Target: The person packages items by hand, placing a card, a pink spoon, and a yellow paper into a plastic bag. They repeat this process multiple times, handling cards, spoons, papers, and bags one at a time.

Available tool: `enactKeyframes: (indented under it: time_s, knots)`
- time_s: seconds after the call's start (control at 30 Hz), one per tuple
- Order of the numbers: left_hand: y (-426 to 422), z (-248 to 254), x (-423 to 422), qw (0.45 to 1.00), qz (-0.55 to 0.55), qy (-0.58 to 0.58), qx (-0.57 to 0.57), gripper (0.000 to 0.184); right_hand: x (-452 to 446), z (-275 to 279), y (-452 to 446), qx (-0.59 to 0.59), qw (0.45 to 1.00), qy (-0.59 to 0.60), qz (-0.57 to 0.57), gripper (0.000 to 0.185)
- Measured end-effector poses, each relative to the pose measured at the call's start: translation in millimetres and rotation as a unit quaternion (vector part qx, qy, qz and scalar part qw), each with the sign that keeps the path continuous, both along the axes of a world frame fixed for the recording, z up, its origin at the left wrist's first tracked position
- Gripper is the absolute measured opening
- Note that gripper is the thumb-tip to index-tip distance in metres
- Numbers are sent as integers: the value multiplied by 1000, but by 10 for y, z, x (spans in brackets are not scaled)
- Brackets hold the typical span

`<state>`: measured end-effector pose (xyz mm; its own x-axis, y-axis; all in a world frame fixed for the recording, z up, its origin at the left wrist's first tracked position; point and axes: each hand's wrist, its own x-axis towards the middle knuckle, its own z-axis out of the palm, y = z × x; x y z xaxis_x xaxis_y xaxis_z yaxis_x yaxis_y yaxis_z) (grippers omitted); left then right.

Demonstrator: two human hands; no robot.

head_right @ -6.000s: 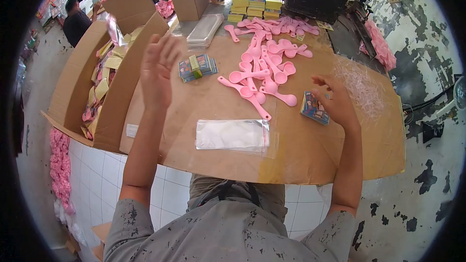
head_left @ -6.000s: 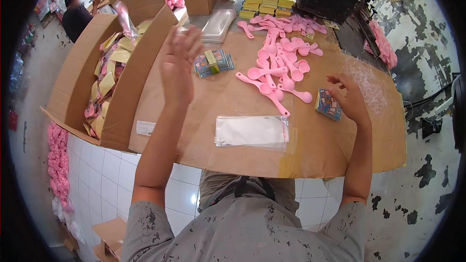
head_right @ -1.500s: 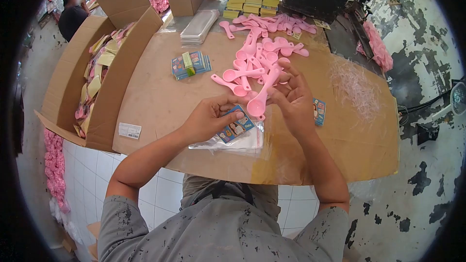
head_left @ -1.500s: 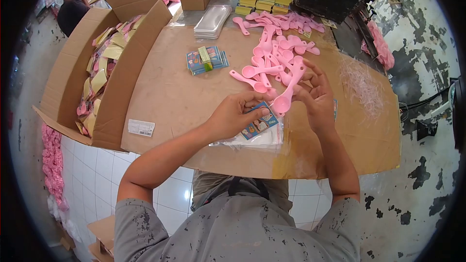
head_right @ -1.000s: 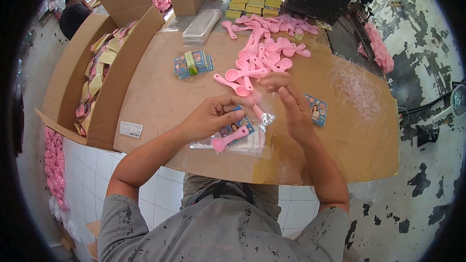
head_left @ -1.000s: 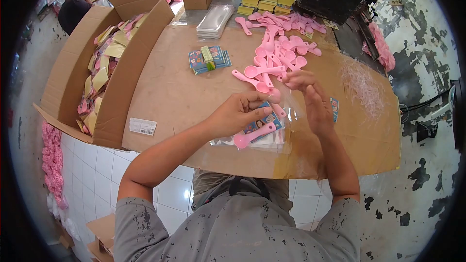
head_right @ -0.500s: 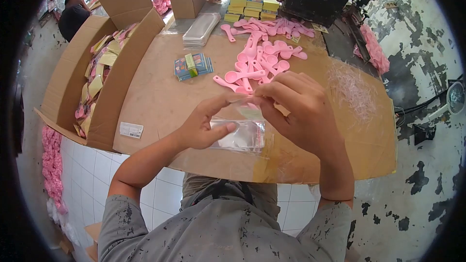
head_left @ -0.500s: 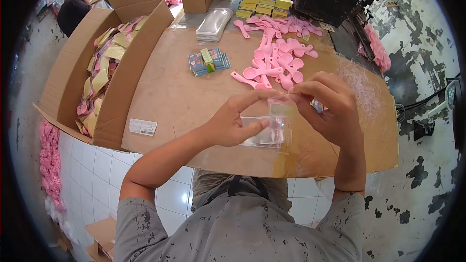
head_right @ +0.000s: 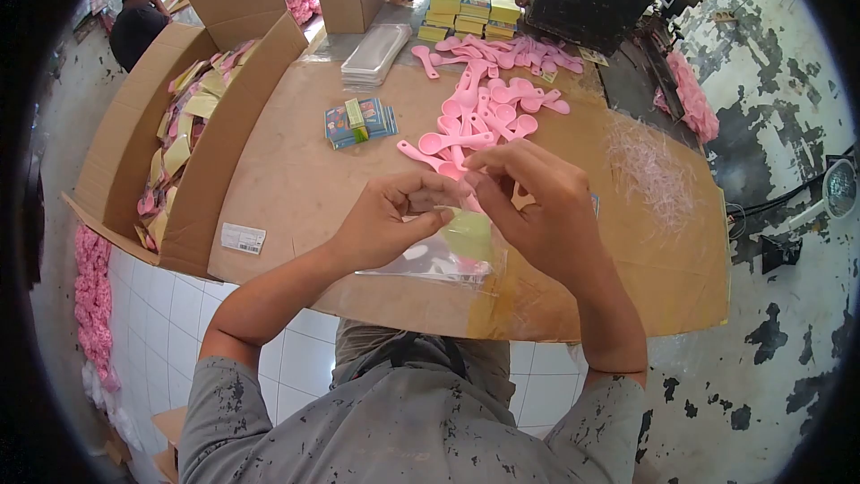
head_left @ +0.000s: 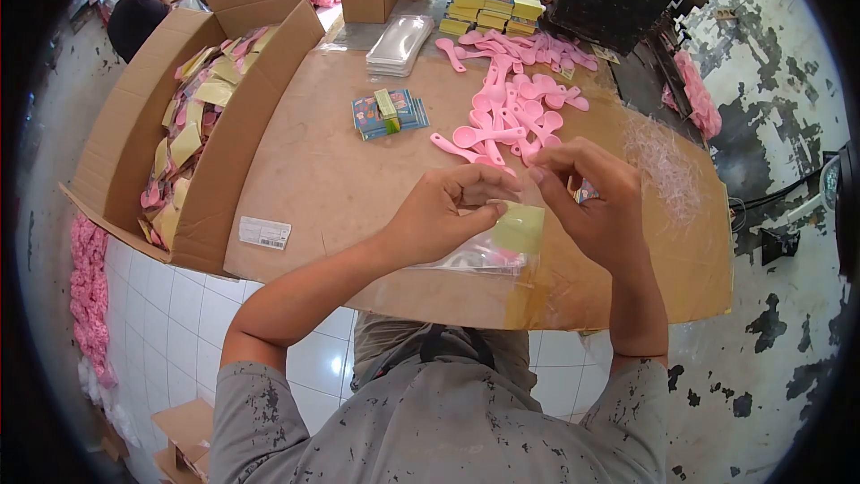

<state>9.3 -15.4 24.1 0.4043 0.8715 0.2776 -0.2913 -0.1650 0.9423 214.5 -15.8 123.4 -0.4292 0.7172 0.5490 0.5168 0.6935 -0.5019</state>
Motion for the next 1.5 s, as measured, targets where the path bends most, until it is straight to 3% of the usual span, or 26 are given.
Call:
enactKeyframes:
  time_s: [0.03,0.13,0.23,0.43,0.53,0.63,0.73,0.8,0.83,0.87,0.93,1.03,1.07,1.1,1.13,1.17,1.2,1.3,1.4,1.47,1.5]
  knots:
    - [-1,-3,5,1000,0,-5,-2,28,-4,-16,15,-9,1000,13,-10,13]
    - [17,47,-32,998,16,51,-26,30,-63,-136,113,133,991,23,-7,17]
    - [-6,100,-19,1000,20,23,0,33,-28,-145,126,240,966,-100,-15,21]
    - [-51,74,-28,990,58,118,50,44,-115,-206,155,326,923,-203,-19,26]
    - [-31,28,-4,967,102,158,174,51,-124,-258,158,371,894,-251,-15,26]
    - [-52,57,2,958,99,197,184,52,-161,-286,173,357,891,-276,-49,24]
    - [-42,53,-13,947,83,204,233,51,-42,-249,318,280,926,-215,-132,23]
    - [-25,-8,-37,972,59,174,147,50,246,-101,406,125,986,-53,-92,14]
    - [-18,-27,-43,981,47,157,104,49,420,-62,399,-34,997,41,-60,9]
    - [-10,0,-46,991,37,118,58,48,629,-36,376,-192,972,134,-26,8]
    - [6,94,-57,998,13,42,-33,45,1247,14,316,-311,927,201,54,12]
    - [13,115,-86,998,-16,16,-58,43,2576,-332,562,-326,817,395,265,15]
    - [18,106,-95,998,-22,19,-48,43,2899,-447,618,-302,838,406,204,23]
    - [23,91,-102,999,-28,23,-39,43,3216,-586,677,-270,874,394,95,32]
    - [24,84,-97,999,-34,26,-29,43,3487,-749,743,-192,948,217,-134,42]
    - [22,98,-87,999,-21,35,-29,43,3690,-954,779,-90,936,-74,-332,52]
    - [15,121,-79,999,-8,44,-28,43,3771,-1119,705,-88,728,-412,-541,65]
    - [44,122,-58,999,9,30,-32,41,3626,-1005,591,47,813,-254,-522,58]
    - [76,56,-56,999,16,13,-46,39,2781,-695,465,42,862,-127,-488,45]
    - [101,40,-51,999,31,12,-38,37,2184,-560,439,27,924,-55,-377,36]
    - [104,41,-49,999,42,15,-27,37,1871,-522,398,-51,955,-1,-292,35]
